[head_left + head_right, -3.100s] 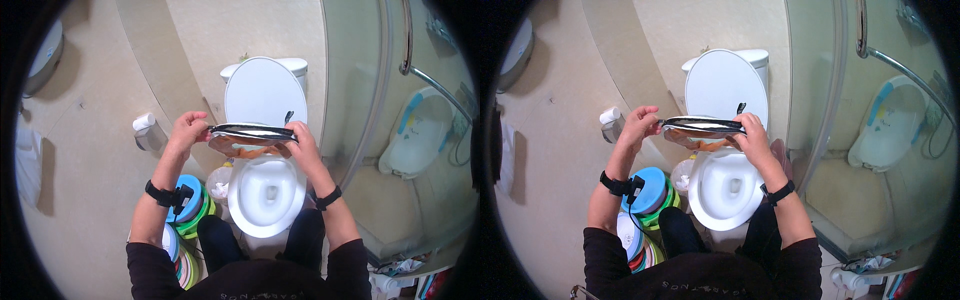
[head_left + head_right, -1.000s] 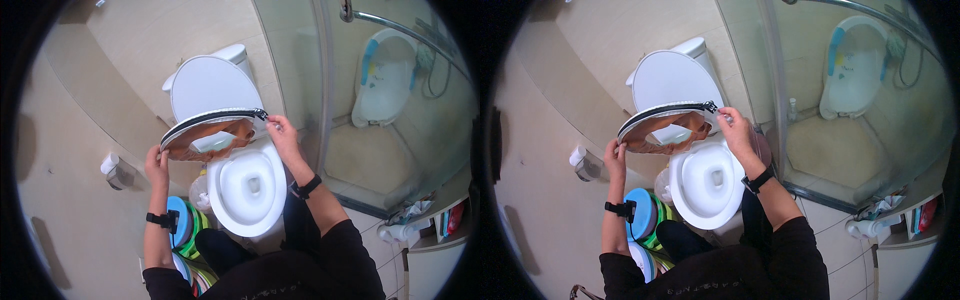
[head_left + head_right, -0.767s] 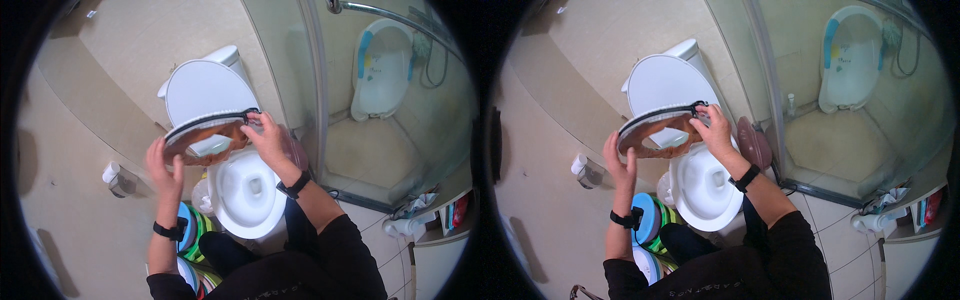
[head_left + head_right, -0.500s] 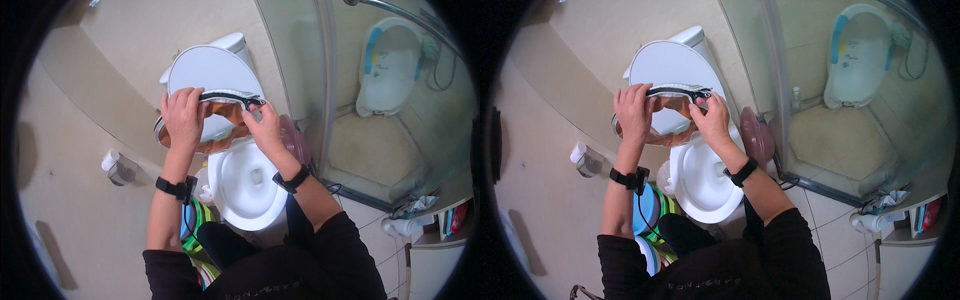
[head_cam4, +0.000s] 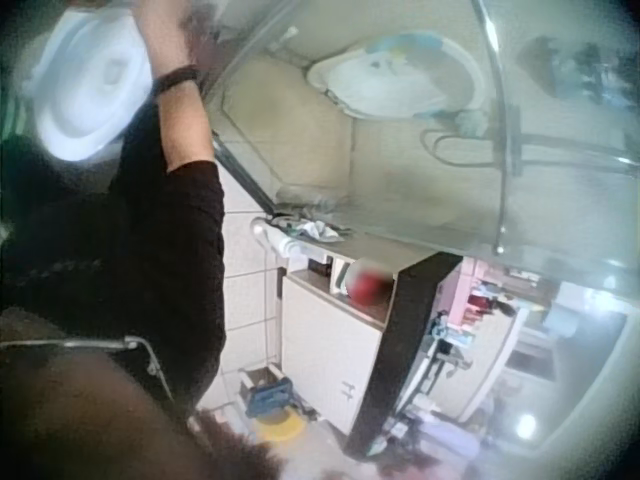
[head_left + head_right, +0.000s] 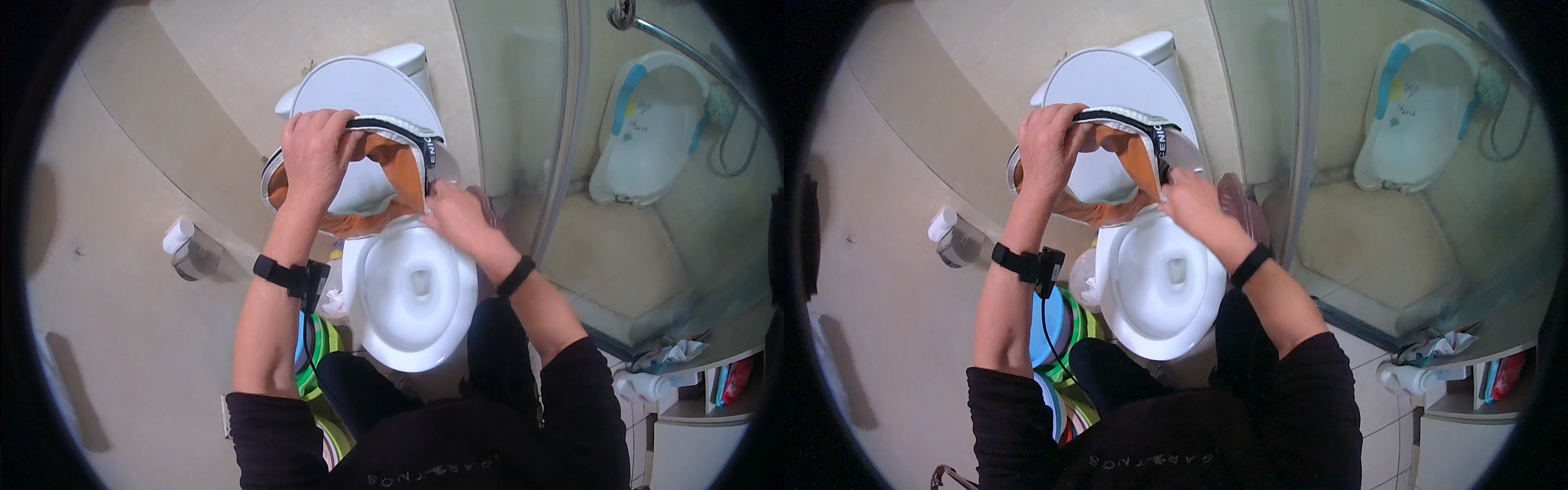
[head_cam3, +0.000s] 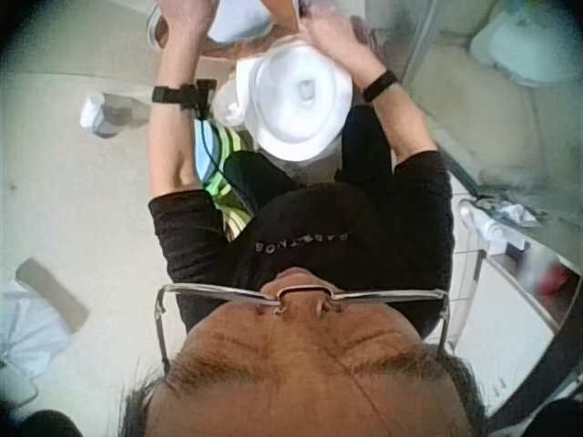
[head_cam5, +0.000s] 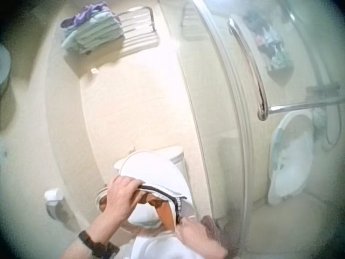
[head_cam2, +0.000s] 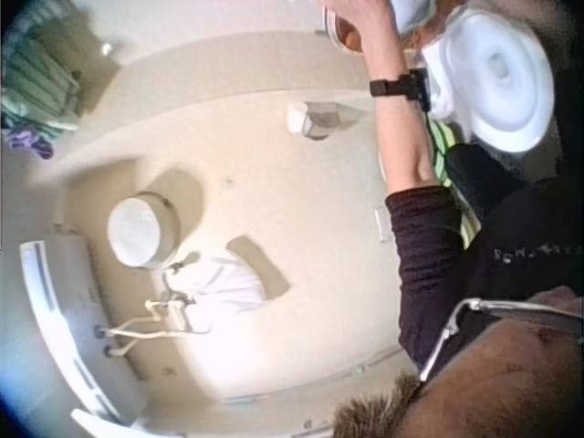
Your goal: The person installs a fabric toilet seat cover on a toilet in a bathroom. They open the cover, insert a white insert, zip it closed, flip it over, and fit it onto the toilet seat, then smooth it into place.
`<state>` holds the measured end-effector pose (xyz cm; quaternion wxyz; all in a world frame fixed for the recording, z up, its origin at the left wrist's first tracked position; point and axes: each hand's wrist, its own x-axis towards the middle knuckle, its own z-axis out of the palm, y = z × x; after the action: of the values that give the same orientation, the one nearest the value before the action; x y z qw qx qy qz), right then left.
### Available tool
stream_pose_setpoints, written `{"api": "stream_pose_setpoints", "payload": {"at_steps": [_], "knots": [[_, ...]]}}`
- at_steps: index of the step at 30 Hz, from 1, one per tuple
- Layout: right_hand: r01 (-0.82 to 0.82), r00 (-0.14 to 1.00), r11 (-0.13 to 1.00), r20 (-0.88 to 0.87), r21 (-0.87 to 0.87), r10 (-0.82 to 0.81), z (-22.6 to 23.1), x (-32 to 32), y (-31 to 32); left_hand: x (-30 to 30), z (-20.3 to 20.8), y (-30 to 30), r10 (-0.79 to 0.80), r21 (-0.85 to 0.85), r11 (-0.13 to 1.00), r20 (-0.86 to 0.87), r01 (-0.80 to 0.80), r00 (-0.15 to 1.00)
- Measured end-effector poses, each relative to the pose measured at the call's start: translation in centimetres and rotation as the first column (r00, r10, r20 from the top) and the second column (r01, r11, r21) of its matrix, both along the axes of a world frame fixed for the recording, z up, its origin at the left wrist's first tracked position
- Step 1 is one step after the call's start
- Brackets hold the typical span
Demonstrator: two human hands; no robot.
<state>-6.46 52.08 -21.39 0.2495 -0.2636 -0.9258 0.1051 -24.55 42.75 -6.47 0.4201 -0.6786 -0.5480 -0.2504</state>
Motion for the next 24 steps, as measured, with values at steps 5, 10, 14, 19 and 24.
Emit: {"api": "stream_pose_setpoints", "payload": {"at_steps": [5, 10, 14, 19, 24], "knots": [[-0.052, 0.91, 0.973, -0.39, 0.225, 0.138, -3.6, 1.0, -2.4, -0.5, 0.2, 0.8, -0.022, 0.016, 1.0, 0.028, 0.022, 0.999], [-0.004, 0.936, 0.964, -0.341, -0.265, -0.09, -7.8, 1.0, -0.4, -0.8, 0.3, 1.1, -0.02, -0.013, 1.0, 0.084, 0.022, 0.996], [0.12, 0.927, 0.944, -0.305, -0.308, -0.217, -11.0, -0.4, 1.9, -0.8, 0.6, 1.2, -0.026, -0.06, 0.998, 0.122, 0.033, 0.992], [0.412, 0.866, 0.852, -0.151, -0.324, -0.476, -10.4, -1.4, 7.1, -0.4, 0.9, 0.8, 0.0, -0.092, 0.996, 0.156, 0.015, 0.988], [0.479, 0.818, 0.788, -0.129, -0.386, -0.561, -9.1, -3.0, 9.0, 0.8, 0.6, -0.8, -0.003, -0.137, 0.99, 0.175, 0.027, 0.985]]}}
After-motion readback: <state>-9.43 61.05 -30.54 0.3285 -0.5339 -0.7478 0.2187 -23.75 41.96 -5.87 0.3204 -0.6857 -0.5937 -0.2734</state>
